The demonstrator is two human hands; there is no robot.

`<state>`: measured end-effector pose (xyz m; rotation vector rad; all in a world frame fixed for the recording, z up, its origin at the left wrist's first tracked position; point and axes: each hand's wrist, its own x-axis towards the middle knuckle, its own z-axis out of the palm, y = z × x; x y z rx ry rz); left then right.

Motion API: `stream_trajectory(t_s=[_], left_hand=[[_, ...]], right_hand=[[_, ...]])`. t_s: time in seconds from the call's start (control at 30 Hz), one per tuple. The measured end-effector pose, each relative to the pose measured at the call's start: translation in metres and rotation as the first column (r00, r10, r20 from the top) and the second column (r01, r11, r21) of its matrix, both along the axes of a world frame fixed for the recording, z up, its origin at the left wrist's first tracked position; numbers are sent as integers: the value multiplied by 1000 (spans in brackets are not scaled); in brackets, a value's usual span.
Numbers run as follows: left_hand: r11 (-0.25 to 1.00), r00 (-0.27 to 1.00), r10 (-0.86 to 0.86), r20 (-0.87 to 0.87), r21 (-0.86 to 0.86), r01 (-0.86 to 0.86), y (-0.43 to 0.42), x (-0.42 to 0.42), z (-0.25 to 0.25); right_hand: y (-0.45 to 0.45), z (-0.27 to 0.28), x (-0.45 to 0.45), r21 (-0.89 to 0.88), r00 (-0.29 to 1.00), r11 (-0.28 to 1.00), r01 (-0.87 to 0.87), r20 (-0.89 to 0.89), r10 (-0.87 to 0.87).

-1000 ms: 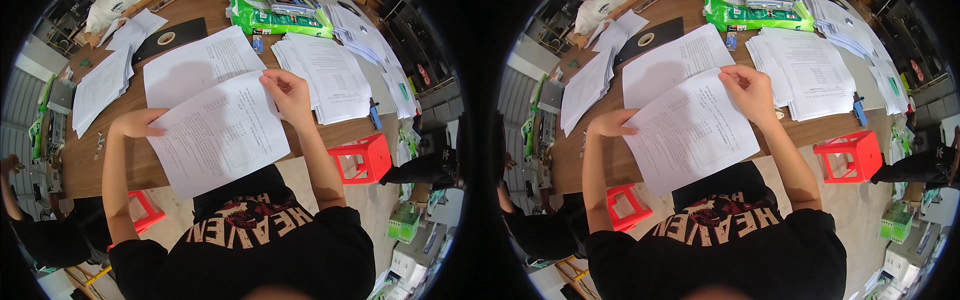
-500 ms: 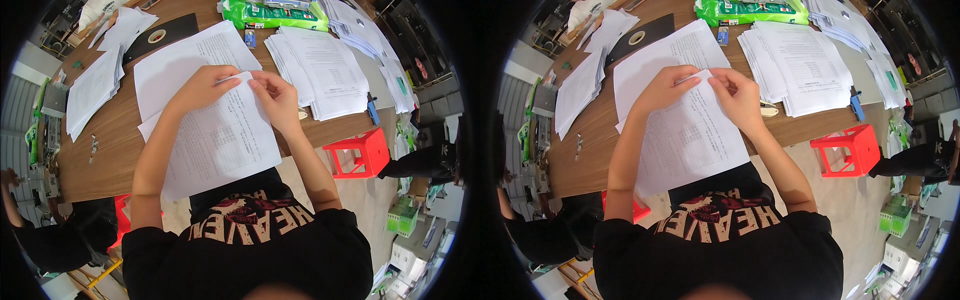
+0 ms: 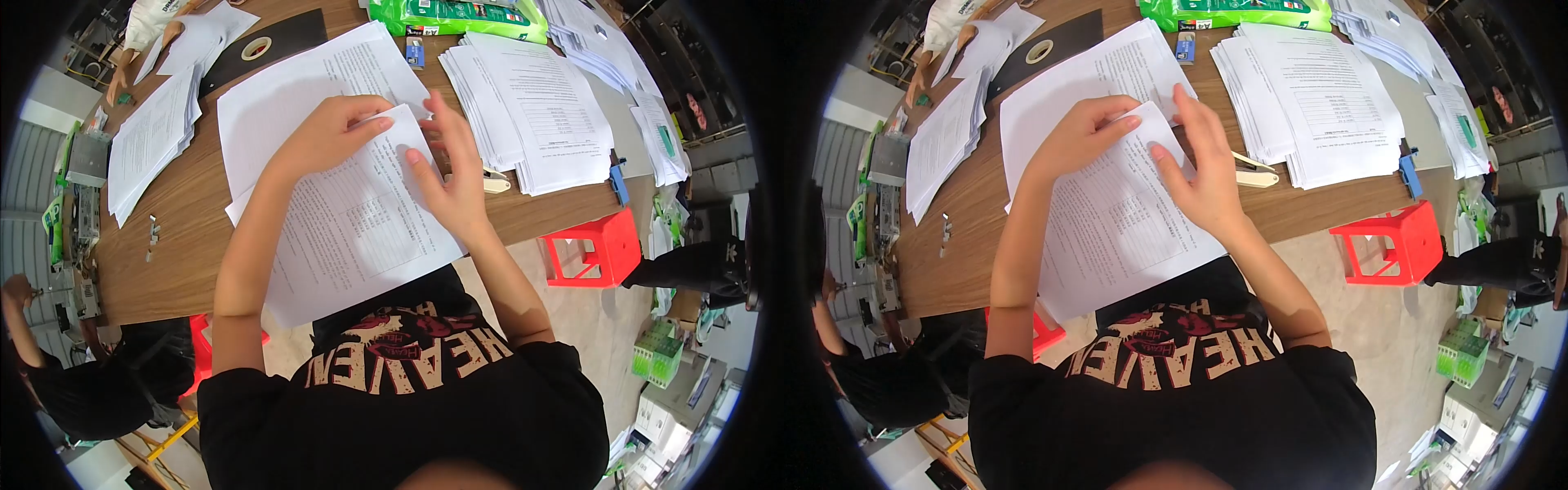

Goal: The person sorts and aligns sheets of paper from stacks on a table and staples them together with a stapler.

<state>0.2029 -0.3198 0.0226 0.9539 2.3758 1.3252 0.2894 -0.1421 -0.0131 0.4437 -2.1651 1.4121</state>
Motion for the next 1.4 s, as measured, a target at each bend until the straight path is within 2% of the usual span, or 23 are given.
stream_trajectory(t_s=[0.03, 0.07, 0.13, 0.17, 0.23, 0.27, 0.33, 0.47, 0.53, 0.67, 0.73, 0.9, 0.97, 1.0, 1.07, 1.1, 1.17, 1.2, 1.27, 1.33, 1.4], left_hand=[[1000, 1000, 3, 15, 1, -3, 0, -1, 0], [1000, 1000, 3, 16, 1, -3, 0, -1, 0], [999, 1000, -10, -25, 35, 11, 1, 2, 2], [999, 1000, -13, -24, 34, 14, 2, 3, 2], [1000, 1000, 6, -3, 11, -6, 3, 3, 2], [1000, 1000, 7, -2, 12, -7, 3, 4, 3], [1000, 999, -4, -35, 14, 4, 2, 5, 4], [1000, 1000, 2, -17, 24, -1, 4, 6, 4], [1000, 999, 12, -44, -21, -13, 3, 5, 4], [1000, 1000, -11, -28, -9, 10, 3, 6, 3], [999, 999, -43, 3, -2, 43, 5, 9, 6], [996, 997, -83, -9, -25, 83, 7, 13, 8], [996, 996, -85, -22, -39, 84, 7, 13, 8], [995, 995, -92, -35, -48, 91, 8, 12, 8], [993, 994, -101, -48, -58, 98, 8, 12, 7], [994, 996, -80, -47, -75, 76, 8, 13, 6], [994, 997, -59, -48, -92, 54, 6, 14, 5], [990, 997, -65, -41, -129, 59, 2, 14, 5], [984, 997, -71, -35, -167, 64, -10, 15, 5], [963, 991, -115, -70, -253, 93, -24, 17, 6], [970, 994, -63, -87, -239, 40, -43, 24, 17]], right_hand=[[0, 1, 0, -87, 999, 995, 39, 40, -35], [1, 1, 0, -86, 999, 996, 39, 40, -35], [1, 0, 2, 106, 999, 994, -15, -50, 21], [1, 1, 3, 105, 999, 994, -12, -49, 18], [1, 3, 4, -101, 997, 993, 63, 40, -59], [1, 2, 5, -101, 997, 993, 62, 41, -59], [0, 1, 7, -29, 998, 998, -64, 27, 64], [2, -2, 7, -82, 999, 996, -26, 40, 30], [-1, -2, 9, -139, 993, 989, -55, 97, 69], [2, -3, 3, -234, 994, 972, -26, 99, 51], [4, -1, -1, -364, 985, 931, 11, 165, 52], [13, 8, -11, -277, 991, 960, -25, 116, 60], [13, 19, -10, -168, 988, 984, -61, 128, 83], [15, 18, -11, -167, 988, 984, -63, 129, 85], [19, 14, -15, 18, 994, 997, -72, 88, 70], [18, 12, -15, 19, 994, 997, -72, 87, 70], [16, 7, -15, -131, 988, 990, -53, 136, 71], [16, 6, -15, -131, 988, 990, -54, 135, 72], [16, 3, -15, -304, 984, 952, -22, 160, 74], [19, -2, -15, -305, 986, 952, -10, 154, 60], [21, -1, -14, -307, 987, 952, 1, 151, 47]])
